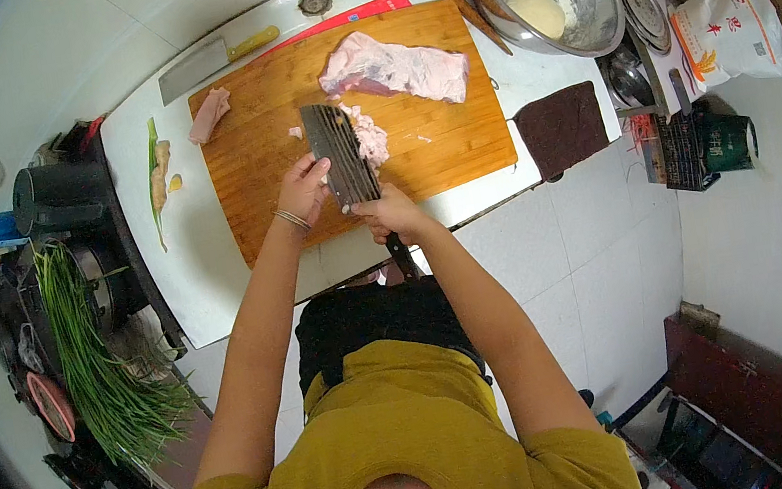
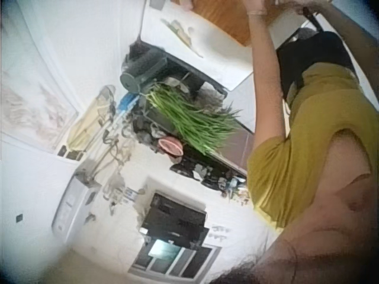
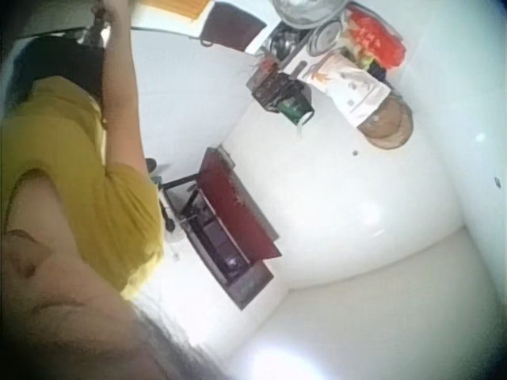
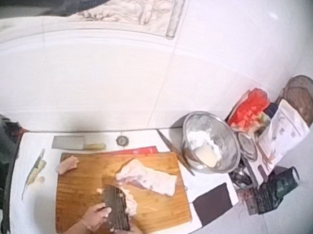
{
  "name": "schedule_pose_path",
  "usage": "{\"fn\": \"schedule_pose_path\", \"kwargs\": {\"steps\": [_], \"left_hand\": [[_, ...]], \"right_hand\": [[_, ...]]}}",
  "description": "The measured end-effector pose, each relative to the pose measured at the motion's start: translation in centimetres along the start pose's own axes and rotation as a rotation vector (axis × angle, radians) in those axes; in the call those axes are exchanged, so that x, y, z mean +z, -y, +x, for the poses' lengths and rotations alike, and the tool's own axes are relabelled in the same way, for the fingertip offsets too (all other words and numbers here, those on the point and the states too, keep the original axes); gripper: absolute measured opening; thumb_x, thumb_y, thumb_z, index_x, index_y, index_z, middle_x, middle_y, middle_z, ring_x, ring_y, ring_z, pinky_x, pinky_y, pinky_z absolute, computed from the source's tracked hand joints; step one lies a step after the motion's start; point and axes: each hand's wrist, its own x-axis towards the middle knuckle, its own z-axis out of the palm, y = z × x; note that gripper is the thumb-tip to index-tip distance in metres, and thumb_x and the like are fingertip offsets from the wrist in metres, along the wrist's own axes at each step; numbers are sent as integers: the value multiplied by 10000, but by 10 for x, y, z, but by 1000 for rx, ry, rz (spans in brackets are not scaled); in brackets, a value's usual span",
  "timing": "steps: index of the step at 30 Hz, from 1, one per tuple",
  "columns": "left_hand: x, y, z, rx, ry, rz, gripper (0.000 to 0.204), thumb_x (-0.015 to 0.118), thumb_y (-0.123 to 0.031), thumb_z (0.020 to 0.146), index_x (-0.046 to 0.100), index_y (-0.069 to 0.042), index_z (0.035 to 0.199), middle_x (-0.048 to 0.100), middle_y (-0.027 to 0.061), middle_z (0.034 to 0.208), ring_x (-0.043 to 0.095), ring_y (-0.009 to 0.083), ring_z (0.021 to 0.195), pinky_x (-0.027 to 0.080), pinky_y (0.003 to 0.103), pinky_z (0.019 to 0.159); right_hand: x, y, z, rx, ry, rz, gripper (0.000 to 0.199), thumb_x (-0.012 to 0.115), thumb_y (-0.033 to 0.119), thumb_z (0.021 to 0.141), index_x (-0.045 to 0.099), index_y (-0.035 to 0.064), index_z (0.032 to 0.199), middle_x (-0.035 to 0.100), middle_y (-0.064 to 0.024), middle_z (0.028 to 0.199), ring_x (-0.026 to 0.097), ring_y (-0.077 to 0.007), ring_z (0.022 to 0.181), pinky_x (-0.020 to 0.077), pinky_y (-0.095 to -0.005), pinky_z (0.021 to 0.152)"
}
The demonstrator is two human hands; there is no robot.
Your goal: The person slices a piece of raw meat into thin strips on a wooden cutting board using a cleaver. The person holds the meat with their left hand and uses the cleaver in their right hand to cut the meat into uniform pieces.
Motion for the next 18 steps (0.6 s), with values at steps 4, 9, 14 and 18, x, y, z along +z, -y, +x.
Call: {"fn": "schedule_pose_path", "kwargs": {"steps": [4, 9, 14, 18], "left_hand": [[-5, 0, 15, -18, 97, 127, 222, 606, -164, 894, 597, -36, 1075, 598, 26, 906, 575, 112, 781, 490, 253, 664], [7, -8, 40, 404, -5, 1419, 317, 638, -306, 847, 625, -69, 1057, 628, 91, 1005, 596, 235, 927, 488, 366, 825], [68, -20, 71, 568, 93, 1966, 442, 686, -305, 741, 596, -81, 1111, 547, 147, 1140, 542, 297, 1030, 451, 400, 895], [112, -14, 122, 791, 73, 2119, 528, 599, -195, 793, 443, -77, 1283, 457, 145, 1276, 461, 308, 1149, 403, 406, 963]], "right_hand": [[-31, 4, -13, -19, 108, 148, 176, 568, 122, 896, 426, 124, 790, 298, 56, 492, 267, -77, 378, 262, -273, 393], [-75, 11, -27, -72, -69, 157, 182, 580, 122, 881, 436, 107, 769, 290, 50, 496, 277, -90, 385, 265, -283, 386], [-112, 9, -38, -163, -315, 49, 147, 612, 97, 852, 475, 66, 810, 358, 12, 482, 337, -113, 360, 290, -302, 343], [-131, 2, -44, -186, -394, 21, 132, 622, 107, 849, 513, 33, 851, 418, -10, 490, 389, -122, 360, 322, -308, 339]]}}
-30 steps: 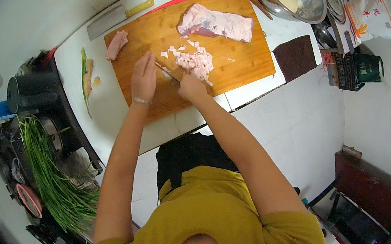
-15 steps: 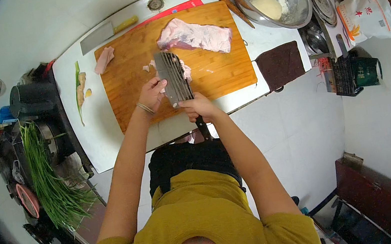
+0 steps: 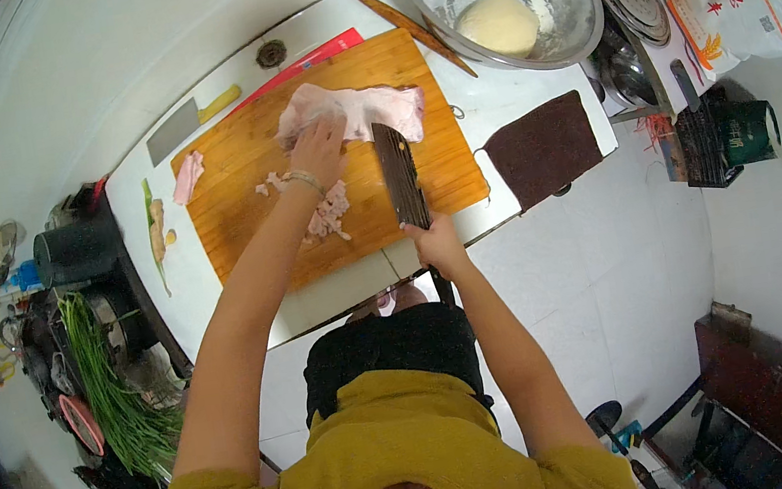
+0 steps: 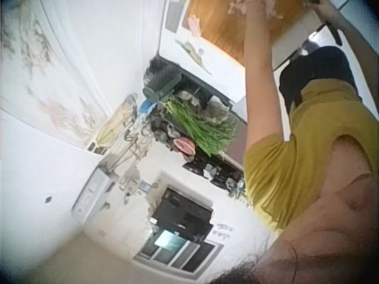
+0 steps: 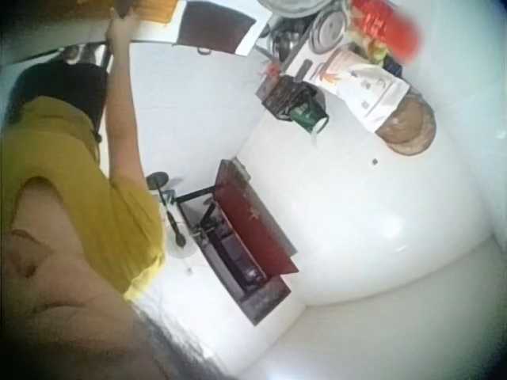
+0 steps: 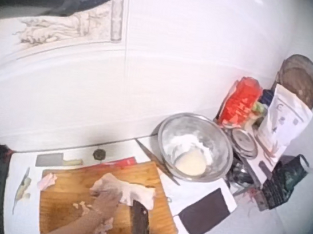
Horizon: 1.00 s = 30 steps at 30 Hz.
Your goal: The person slices a piece of raw meat into thin strips on a wooden cutting board using a cleaver. The person holds the meat with their left hand and uses the cleaver in their right hand to cut the meat into uniform pieces.
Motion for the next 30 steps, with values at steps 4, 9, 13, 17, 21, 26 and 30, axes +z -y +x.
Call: {"fn": "schedule_pose_path", "kwargs": {"steps": [4, 9, 13, 17, 21, 26, 30], "left_hand": [[48, -12, 48, 86, -166, 236, 475, 499, -107, 821, 428, -39, 1285, 459, 162, 1290, 467, 297, 1156, 378, 411, 988], [53, -13, 79, 39, 104, 154, 503, 532, -133, 798, 433, -21, 1277, 528, 181, 1216, 509, 317, 1129, 387, 416, 964], [18, 6, 80, 24, 193, -102, 484, 610, -208, 783, 486, -65, 1228, 588, 142, 1111, 558, 290, 1062, 421, 398, 904], [-11, 42, 54, -2, 60, -340, 495, 681, -203, 754, 524, -95, 1211, 609, 135, 1083, 584, 279, 1023, 457, 385, 867], [-68, 84, 8, -134, -188, -881, 507, 682, -73, 716, 542, -70, 1204, 622, 121, 1098, 595, 237, 1012, 471, 336, 865], [-138, 111, -63, -329, -328, -1206, 493, 596, 19, 690, 544, -21, 1179, 627, 61, 1057, 579, 158, 960, 458, 278, 849], [-139, 137, -127, -455, -321, -1225, 520, 603, 33, 661, 554, -9, 1177, 626, 74, 1079, 577, 172, 995, 450, 281, 883]], "right_hand": [[-17, -17, -1, -15, -75, -26, 146, 617, 122, 849, 528, 7, 854, 449, -20, 514, 424, -132, 374, 338, -301, 355], [-36, -32, -3, 11, -88, -86, 183, 601, 144, 850, 535, -27, 850, 464, -29, 520, 438, -133, 370, 337, -300, 356], [-33, -34, -5, -43, -102, -251, 190, 600, 155, 850, 550, -27, 844, 490, -58, 536, 471, -158, 410, 377, -314, 396], [-18, -39, -8, -213, -54, -416, 191, 602, 169, 856, 543, -10, 826, 467, -39, 512, 437, -130, 383, 363, -299, 379], [17, -22, -19, -259, 39, -703, 249, 610, 215, 817, 639, -5, 930, 641, -212, 769, 622, -370, 728, 475, -427, 668], [74, -41, 14, -306, 217, -1095, 246, 599, 226, 775, 659, 8, 872, 648, -233, 858, 629, -390, 840, 494, -450, 758], [107, -41, 40, -292, 131, -1253, 252, 573, 194, 757, 677, 25, 912, 649, -235, 911, 619, -406, 890, 499, -449, 804]]}}
